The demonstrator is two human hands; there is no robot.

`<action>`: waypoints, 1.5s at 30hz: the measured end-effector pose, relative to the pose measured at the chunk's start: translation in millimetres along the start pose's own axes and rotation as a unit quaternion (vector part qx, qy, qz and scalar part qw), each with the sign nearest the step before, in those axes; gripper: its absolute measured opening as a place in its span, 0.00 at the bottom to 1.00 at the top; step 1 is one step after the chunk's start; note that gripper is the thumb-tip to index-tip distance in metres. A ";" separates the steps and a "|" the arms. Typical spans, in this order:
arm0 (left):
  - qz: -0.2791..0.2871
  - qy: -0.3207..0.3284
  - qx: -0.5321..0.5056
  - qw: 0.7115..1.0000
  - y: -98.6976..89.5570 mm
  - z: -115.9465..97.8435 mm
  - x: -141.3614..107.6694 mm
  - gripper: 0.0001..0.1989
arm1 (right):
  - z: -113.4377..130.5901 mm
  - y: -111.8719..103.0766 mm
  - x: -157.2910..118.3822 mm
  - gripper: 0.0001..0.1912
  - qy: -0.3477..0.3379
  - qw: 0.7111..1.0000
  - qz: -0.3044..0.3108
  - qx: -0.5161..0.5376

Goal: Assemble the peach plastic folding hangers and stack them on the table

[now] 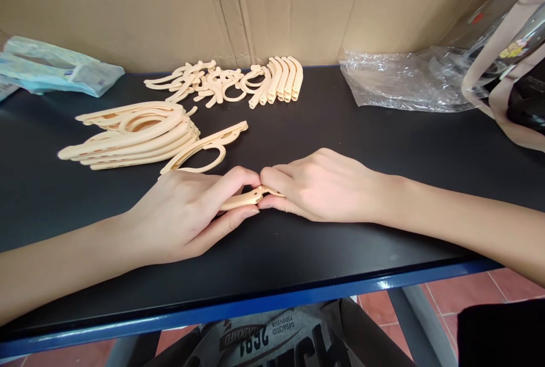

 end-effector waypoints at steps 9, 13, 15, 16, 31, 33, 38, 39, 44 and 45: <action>0.021 -0.013 -0.004 1.000 2.0 0.7 3.9 0.09 | -1.3 0.1 0.2 0.18 -0.007 1.000 0.013 0.009; 0.024 0.005 0.002 1.000 2.6 -3.1 2.7 0.09 | 0.5 -0.2 -0.3 0.17 -0.020 1.000 0.018 0.011; 0.028 0.011 0.005 1.000 3.2 -3.5 1.8 0.08 | 0.4 0.3 -0.8 0.16 -0.022 1.000 0.016 0.005; 0.031 0.011 0.005 0.999 3.6 -3.2 1.5 0.08 | -0.1 0.5 -1.1 0.16 -0.021 1.000 0.013 0.003; 0.030 0.016 0.001 0.999 4.9 -3.3 2.8 0.08 | -1.8 4.0 -2.7 0.14 -0.020 1.000 0.019 0.014; 0.030 0.016 -0.001 0.999 4.7 -3.3 2.7 0.08 | -1.5 3.5 -2.4 0.15 -0.021 0.999 0.022 0.014; 0.033 0.012 0.004 0.999 4.6 -2.9 2.4 0.09 | -0.2 2.0 -0.7 0.14 -0.027 0.999 0.024 0.014; 0.034 0.011 0.005 0.999 4.9 -2.8 2.2 0.09 | -0.4 1.8 -0.4 0.14 -0.026 0.999 0.024 0.015; 0.034 0.012 -0.003 0.999 5.2 -3.3 1.9 0.08 | -1.0 2.1 0.0 0.15 -0.026 0.999 0.027 0.020; 0.034 0.013 -0.005 0.999 5.1 -3.4 2.1 0.08 | -1.0 1.9 0.0 0.15 -0.026 0.999 0.026 0.020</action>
Point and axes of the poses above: each hand's wrist, its own x-axis towards the middle knuckle, its own y-axis out of the palm, z = x × y, the point moved 10 cm from there along x, towards the middle knuckle, and after that the axes turned 5 degrees about -x, right-handed, at the moved point
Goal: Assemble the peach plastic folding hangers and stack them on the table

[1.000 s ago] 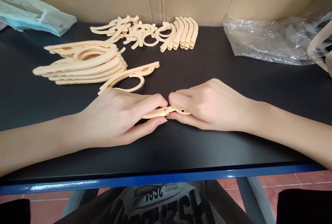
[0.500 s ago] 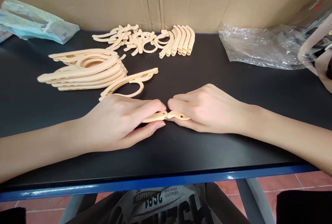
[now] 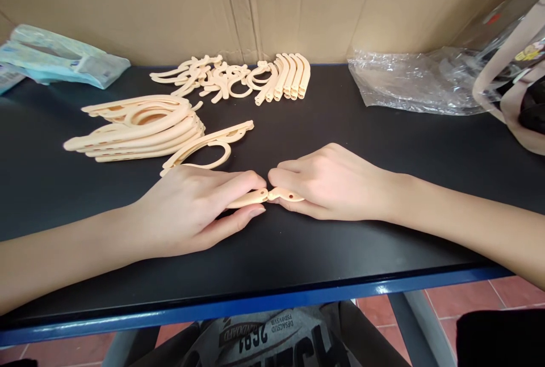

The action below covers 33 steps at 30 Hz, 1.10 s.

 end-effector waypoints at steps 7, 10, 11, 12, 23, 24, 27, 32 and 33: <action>-0.006 -0.004 0.001 1.000 -1.6 1.0 0.7 0.09 | 0.5 0.6 0.4 0.15 -0.001 1.000 -0.002 -0.001; -0.001 -0.009 -0.007 1.000 -0.1 2.3 0.1 0.09 | 0.0 0.9 0.6 0.16 -0.002 1.000 0.001 0.001; 0.000 -0.009 -0.009 1.000 0.3 2.7 -0.2 0.09 | -0.4 1.0 0.7 0.16 -0.001 1.000 0.003 0.002; 0.001 -0.011 -0.010 1.000 0.9 3.3 -0.4 0.09 | -1.1 1.1 0.8 0.16 0.001 1.000 0.004 0.002; 0.004 -0.003 -0.018 1.000 -0.7 6.1 1.0 0.08 | -6.2 1.4 0.4 0.17 0.017 1.000 0.012 0.009; 0.003 0.000 -0.019 1.000 -1.6 6.6 1.5 0.08 | -7.1 1.3 0.5 0.16 0.019 1.000 0.011 0.011; -0.005 0.002 -0.020 1.000 -3.9 9.1 3.1 0.08 | -9.0 1.3 0.9 0.16 0.024 0.999 0.013 0.017; -0.001 -0.003 -0.025 1.000 -1.8 10.0 3.6 0.07 | -10.3 3.4 1.0 0.16 0.032 0.999 0.022 0.019; 0.000 -0.004 -0.025 1.000 -1.3 9.8 3.3 0.08 | -10.6 3.9 0.8 0.16 0.034 0.999 0.024 0.020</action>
Point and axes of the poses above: each hand's wrist, its own x-axis towards the middle knuckle, its own y-axis out of the palm, z = x × y, the point moved 10 cm from there along x, towards the middle knuckle, and after that the axes turned 5 degrees about -x, right-handed, at the moved point
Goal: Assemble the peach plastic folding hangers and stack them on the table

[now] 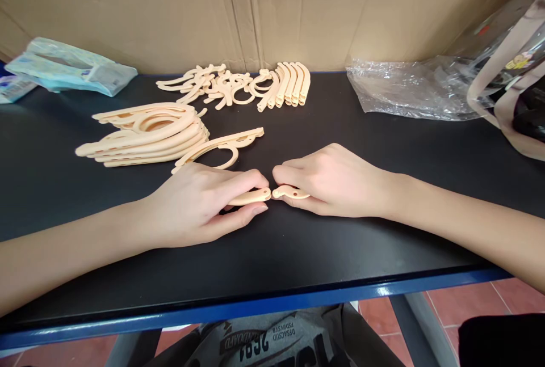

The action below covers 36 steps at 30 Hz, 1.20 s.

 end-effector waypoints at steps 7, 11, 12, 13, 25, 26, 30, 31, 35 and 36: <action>0.004 -0.002 -0.005 1.000 0.9 0.3 -2.2 0.08 | -0.6 0.0 -0.4 0.16 0.001 1.000 0.000 0.001; 0.004 -0.005 0.006 1.000 1.0 0.1 -2.4 0.08 | -3.2 -5.8 0.9 0.13 0.009 0.999 -0.025 0.021; 0.005 -0.008 0.009 1.000 1.3 0.5 -2.5 0.08 | -3.7 -6.7 1.3 0.13 0.011 0.999 -0.029 0.024; 0.008 -0.011 0.010 1.000 2.0 1.1 -2.6 0.08 | -4.1 -7.1 1.6 0.14 0.013 0.999 -0.030 0.024; 0.020 -0.021 0.017 0.999 3.5 2.6 -1.3 0.09 | -0.5 -6.0 1.7 0.10 0.030 0.999 -0.032 -0.009; 0.019 -0.020 0.019 0.999 3.3 2.1 -1.1 0.09 | 0.1 -5.8 1.7 0.10 0.029 0.999 -0.032 -0.008; 0.010 -0.013 0.024 1.000 1.3 0.4 -1.3 0.09 | 2.4 -5.3 1.9 0.10 0.028 0.999 -0.029 -0.001; 0.008 -0.011 0.025 1.000 0.5 0.4 -1.5 0.09 | 2.9 -5.1 2.0 0.10 0.028 0.999 -0.029 0.001; 0.007 -0.011 0.026 1.000 -0.2 0.7 -1.8 0.08 | 3.7 -4.3 2.2 0.10 0.029 0.999 -0.025 0.002; 0.009 -0.010 0.026 1.000 0.2 0.6 -1.6 0.08 | 3.6 -4.0 2.2 0.11 0.029 0.999 -0.024 0.002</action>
Point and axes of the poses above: each hand's wrist, its own x-axis towards the middle knuckle, its own y-axis out of the palm, z = x × y, the point moved 10 cm from there along x, towards the middle knuckle, and after that the axes turned 5 degrees about -x, right-handed, at the moved point
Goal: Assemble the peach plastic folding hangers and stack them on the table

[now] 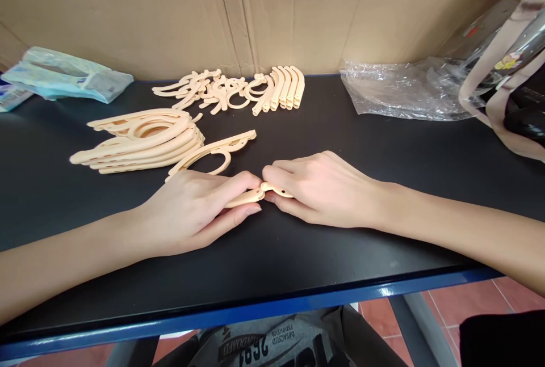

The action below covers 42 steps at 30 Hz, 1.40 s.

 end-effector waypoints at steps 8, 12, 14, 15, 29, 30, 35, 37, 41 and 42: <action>-0.012 0.009 0.010 1.000 1.5 -1.4 0.1 0.11 | 0.2 -0.2 0.6 0.11 0.008 1.000 -0.004 -0.002; -0.029 0.012 0.013 0.999 0.6 -1.4 -1.8 0.12 | 2.4 -2.1 1.3 0.10 0.012 1.000 -0.013 0.003; -0.030 0.016 0.009 0.999 0.3 -2.1 -1.7 0.12 | 3.3 -2.4 1.4 0.10 0.013 1.000 -0.015 0.007; -0.031 0.018 0.008 0.999 -0.3 -2.6 -1.5 0.11 | 3.5 -2.4 1.3 0.10 0.013 1.000 -0.016 0.008; -0.057 0.032 0.038 0.997 -8.6 -8.7 0.0 0.12 | 4.2 -2.0 2.1 0.11 0.023 0.999 -0.022 0.022; -0.056 0.033 0.040 0.997 -8.2 -8.9 0.3 0.12 | 3.9 -1.9 2.1 0.10 0.024 0.999 -0.022 0.021; -0.048 0.033 0.048 0.997 -5.2 -7.2 0.5 0.13 | 4.0 -3.0 2.6 0.11 0.024 0.999 -0.027 0.014; -0.046 0.032 0.048 0.997 -4.2 -6.5 0.3 0.14 | 3.9 -2.5 2.5 0.11 0.025 0.999 -0.027 0.010; -0.044 0.034 0.044 0.997 -4.0 -6.9 -0.2 0.13 | 3.6 -0.7 2.1 0.10 0.028 0.999 -0.023 0.008; -0.045 0.035 0.044 0.997 -4.4 -7.1 -0.4 0.13 | 3.7 -0.8 2.1 0.10 0.027 0.999 -0.023 0.008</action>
Point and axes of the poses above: each hand's wrist, its own x-axis towards the middle knuckle, its own y-axis out of the palm, z = x × y, the point moved 10 cm from there along x, towards the middle knuckle, and after that the axes turned 5 degrees about -x, right-handed, at the moved point
